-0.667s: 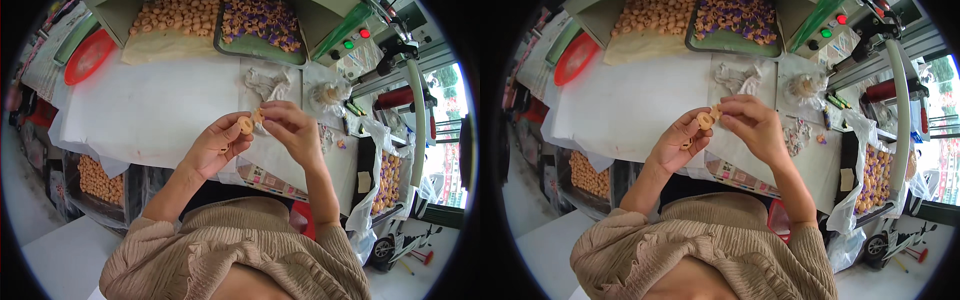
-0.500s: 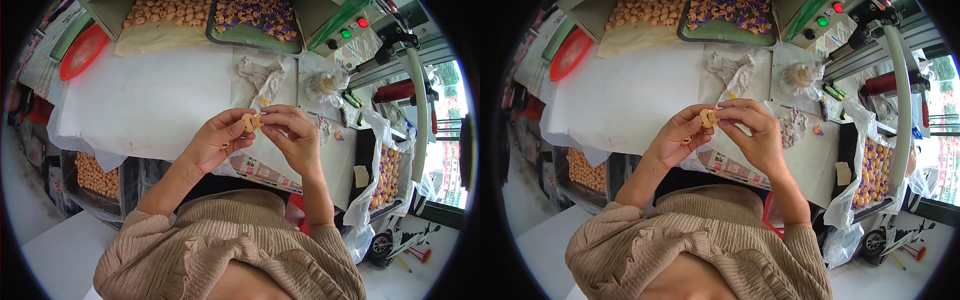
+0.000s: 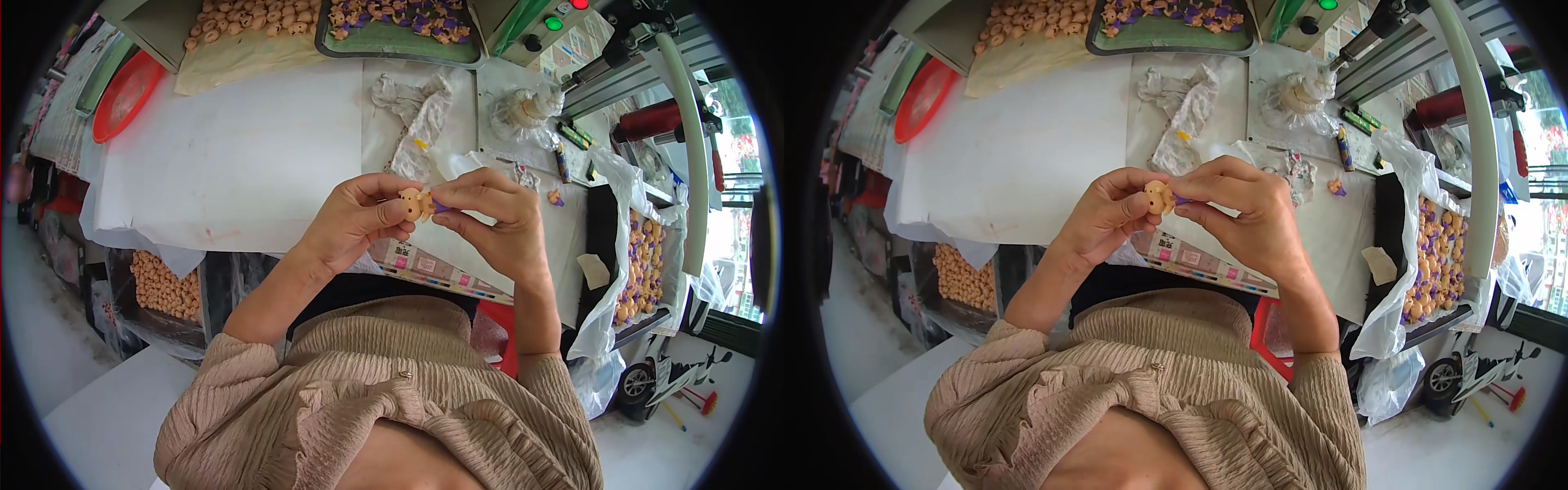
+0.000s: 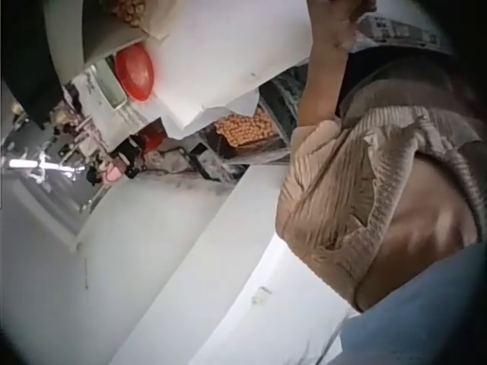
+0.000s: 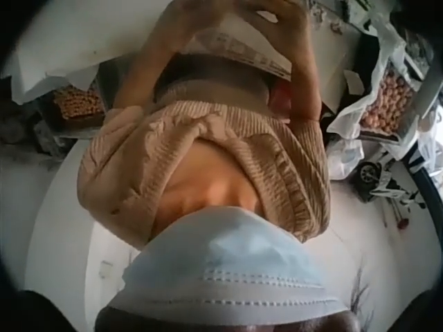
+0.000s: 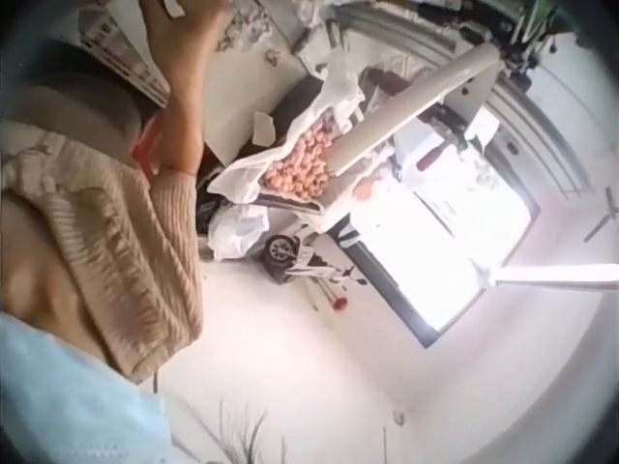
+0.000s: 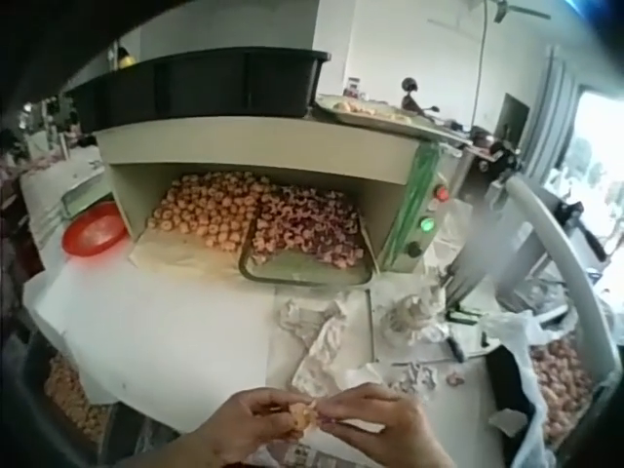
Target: Glue small decorative bows onto doll heads at a workstation.
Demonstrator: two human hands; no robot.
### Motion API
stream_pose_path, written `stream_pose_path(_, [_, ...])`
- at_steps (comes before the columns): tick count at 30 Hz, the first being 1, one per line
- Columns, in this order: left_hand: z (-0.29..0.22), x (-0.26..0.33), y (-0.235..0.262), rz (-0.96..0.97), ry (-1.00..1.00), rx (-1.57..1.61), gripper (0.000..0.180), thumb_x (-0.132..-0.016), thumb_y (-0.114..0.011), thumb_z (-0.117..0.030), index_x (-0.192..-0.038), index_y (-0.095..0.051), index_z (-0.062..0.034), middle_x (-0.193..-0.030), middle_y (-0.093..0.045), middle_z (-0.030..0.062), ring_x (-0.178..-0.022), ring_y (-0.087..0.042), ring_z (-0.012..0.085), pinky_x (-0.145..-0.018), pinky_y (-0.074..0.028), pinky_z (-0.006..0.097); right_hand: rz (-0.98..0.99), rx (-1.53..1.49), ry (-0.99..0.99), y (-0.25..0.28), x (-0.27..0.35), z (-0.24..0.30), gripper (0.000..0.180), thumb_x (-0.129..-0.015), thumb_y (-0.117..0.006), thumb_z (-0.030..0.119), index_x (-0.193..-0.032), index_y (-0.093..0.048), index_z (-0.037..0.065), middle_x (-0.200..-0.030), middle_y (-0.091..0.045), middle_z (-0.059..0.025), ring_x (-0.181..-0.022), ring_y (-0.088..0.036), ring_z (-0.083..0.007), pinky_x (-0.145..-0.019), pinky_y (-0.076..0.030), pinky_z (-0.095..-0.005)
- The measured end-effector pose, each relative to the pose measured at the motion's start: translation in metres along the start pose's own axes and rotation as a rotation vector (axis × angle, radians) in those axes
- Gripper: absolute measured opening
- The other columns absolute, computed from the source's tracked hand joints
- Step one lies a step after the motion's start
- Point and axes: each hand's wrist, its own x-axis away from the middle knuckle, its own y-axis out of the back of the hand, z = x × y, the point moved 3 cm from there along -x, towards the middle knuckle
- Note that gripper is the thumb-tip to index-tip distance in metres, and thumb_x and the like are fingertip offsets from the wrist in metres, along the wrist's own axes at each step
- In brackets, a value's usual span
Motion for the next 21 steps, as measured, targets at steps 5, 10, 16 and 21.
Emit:
stream_pose_path(5, [0.004,-0.001,0.0,0.04,0.052,-0.042,0.033,-0.085,-0.072,-0.012,-0.114,-0.062,-0.0015,-0.1,-0.067,0.0112,-0.078,-0.067,0.0128,-0.07,-0.059,0.024,0.046,-0.021,-0.008,0.002,0.003,-0.012,0.03,-0.066,-0.079,-0.005,-0.094,-0.075,0.006,-0.09,-0.07,-0.0072,-0.08,-0.068,-0.0169,-0.069,-0.055,-0.027])
stream_pose_path(10, [0.005,-0.001,-0.003,-0.055,0.014,0.044,0.03,-0.083,-0.073,-0.008,-0.111,-0.064,-0.0001,-0.095,-0.068,0.0099,-0.077,-0.069,0.0166,-0.069,-0.06,0.027,0.016,0.01,0.003,-0.002,-0.001,-0.017,0.028,-0.065,-0.079,-0.004,-0.091,-0.075,0.006,-0.088,-0.07,-0.0067,-0.077,-0.068,-0.0164,-0.068,-0.055,-0.0267])
stream_pose_path(16, [-0.003,-0.002,-0.006,-0.015,0.078,-0.005,0.027,-0.085,-0.071,-0.008,-0.109,-0.063,0.0004,-0.097,-0.067,0.0104,-0.079,-0.069,0.0175,-0.072,-0.061,0.028,0.043,0.022,0.018,0.002,-0.004,-0.011,0.029,-0.064,-0.08,-0.004,-0.091,-0.074,0.006,-0.085,-0.07,-0.0062,-0.074,-0.066,-0.0154,-0.066,-0.054,-0.0268])
stream_pose_path(21, [-0.003,-0.004,-0.012,0.061,0.077,0.073,0.026,-0.087,-0.069,-0.009,-0.11,-0.061,0.0001,-0.101,-0.066,0.0102,-0.082,-0.069,0.0175,-0.072,-0.061,0.028,-0.011,-0.001,0.072,0.007,-0.001,-0.01,0.029,-0.065,-0.08,-0.002,-0.092,-0.074,0.007,-0.084,-0.069,-0.0067,-0.075,-0.067,-0.0156,-0.065,-0.053,-0.026])
